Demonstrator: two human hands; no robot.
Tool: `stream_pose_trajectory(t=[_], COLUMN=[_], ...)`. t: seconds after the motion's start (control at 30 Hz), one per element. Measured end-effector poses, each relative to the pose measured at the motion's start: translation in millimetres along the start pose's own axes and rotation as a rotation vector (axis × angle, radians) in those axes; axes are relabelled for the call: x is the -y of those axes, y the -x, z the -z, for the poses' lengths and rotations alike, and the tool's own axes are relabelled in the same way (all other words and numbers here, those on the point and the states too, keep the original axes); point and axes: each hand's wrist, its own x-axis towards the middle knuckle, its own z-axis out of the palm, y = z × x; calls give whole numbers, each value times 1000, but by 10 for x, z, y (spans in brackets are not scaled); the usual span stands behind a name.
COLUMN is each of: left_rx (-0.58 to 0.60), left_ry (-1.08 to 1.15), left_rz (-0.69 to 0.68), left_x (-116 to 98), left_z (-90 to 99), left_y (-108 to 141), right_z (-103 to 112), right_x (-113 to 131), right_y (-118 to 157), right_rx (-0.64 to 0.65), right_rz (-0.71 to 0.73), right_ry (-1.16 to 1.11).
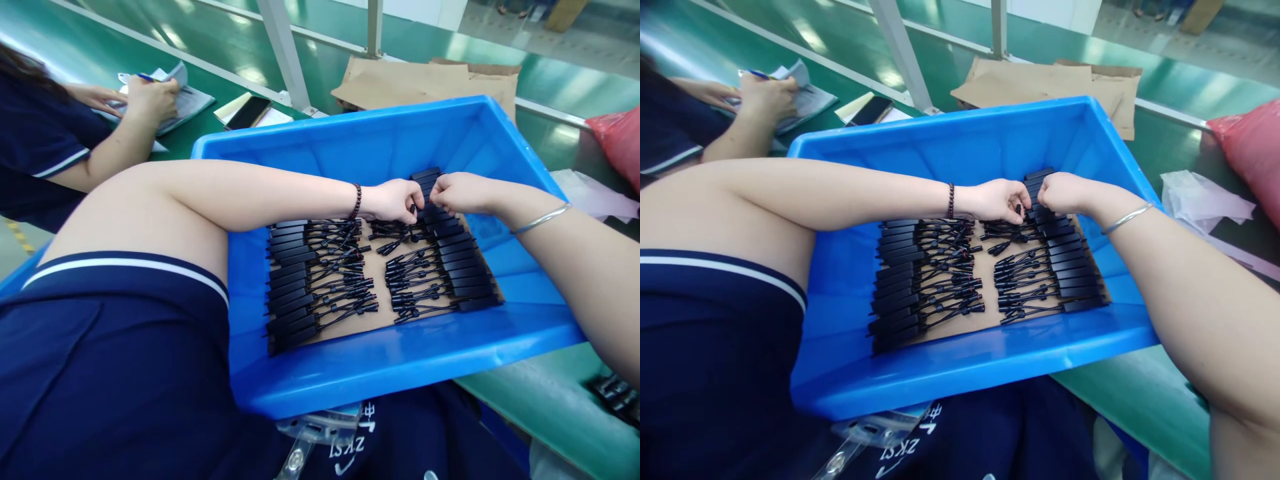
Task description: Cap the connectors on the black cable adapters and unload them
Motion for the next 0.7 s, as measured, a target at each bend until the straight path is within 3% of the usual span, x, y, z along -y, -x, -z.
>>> stream_pose_trajectory(t=[0.1, 0.2, 0.43, 0.7], left_rx=[-163, -166, -156, -174], left_ry=[443, 663, 802, 827], left_rz=[58, 70, 113, 159], left_x=[55, 70, 113, 169], left_z=[-117, -237, -329, -357], left_y=[12, 70, 82, 53], right_z=[-28, -49, -71, -102], right_x=[-27, -43, 6, 59], right_y=[10, 15, 42, 40], right_rx=[25, 53, 29, 27], right_rz=[25, 49, 73, 69], right_ry=[-166, -208, -266, -175])
